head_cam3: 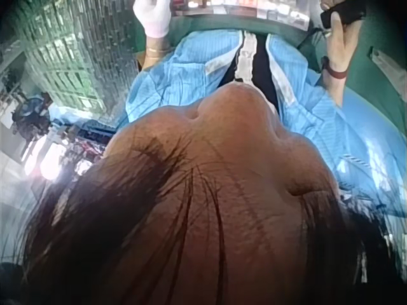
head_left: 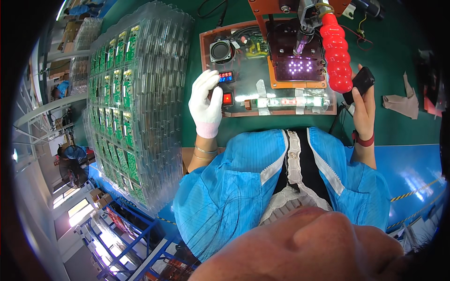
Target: Test and inspect printed circuit boards using a manual testing fixture at a workstation.
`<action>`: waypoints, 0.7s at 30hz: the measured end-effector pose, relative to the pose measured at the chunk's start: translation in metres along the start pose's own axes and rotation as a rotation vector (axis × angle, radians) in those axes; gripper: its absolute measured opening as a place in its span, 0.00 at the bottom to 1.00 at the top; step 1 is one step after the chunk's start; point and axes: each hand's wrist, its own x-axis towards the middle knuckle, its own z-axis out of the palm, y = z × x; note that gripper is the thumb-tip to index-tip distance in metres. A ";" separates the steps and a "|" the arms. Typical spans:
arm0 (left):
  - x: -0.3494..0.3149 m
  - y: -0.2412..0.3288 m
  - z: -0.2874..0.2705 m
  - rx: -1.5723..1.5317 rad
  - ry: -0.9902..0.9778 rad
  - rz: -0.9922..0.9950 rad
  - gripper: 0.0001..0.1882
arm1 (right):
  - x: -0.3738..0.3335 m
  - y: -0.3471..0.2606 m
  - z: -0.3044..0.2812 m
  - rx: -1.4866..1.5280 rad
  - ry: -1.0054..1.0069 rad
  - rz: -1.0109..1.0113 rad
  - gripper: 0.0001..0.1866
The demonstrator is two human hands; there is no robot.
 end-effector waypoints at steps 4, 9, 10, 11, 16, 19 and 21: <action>0.001 0.000 0.000 0.014 -0.002 0.020 0.16 | -0.002 0.003 -0.008 0.079 -0.016 0.061 0.22; 0.002 -0.001 0.000 0.034 -0.002 0.023 0.16 | -0.005 0.010 -0.008 0.073 -0.026 0.007 0.19; 0.002 -0.001 0.000 0.031 -0.002 0.019 0.16 | -0.006 0.010 -0.007 0.054 -0.027 0.000 0.19; 0.001 -0.001 0.000 0.032 -0.002 0.018 0.16 | -0.006 0.010 -0.006 0.035 -0.024 0.006 0.19; 0.002 -0.003 0.001 -0.001 0.004 0.007 0.16 | -0.004 0.007 -0.002 0.000 -0.024 -0.032 0.18; 0.001 -0.002 0.000 0.020 -0.002 0.023 0.16 | -0.004 0.005 -0.003 -0.047 -0.027 -0.012 0.18; 0.001 -0.002 0.000 0.020 -0.002 0.018 0.16 | -0.004 0.006 -0.002 -0.069 -0.024 0.002 0.18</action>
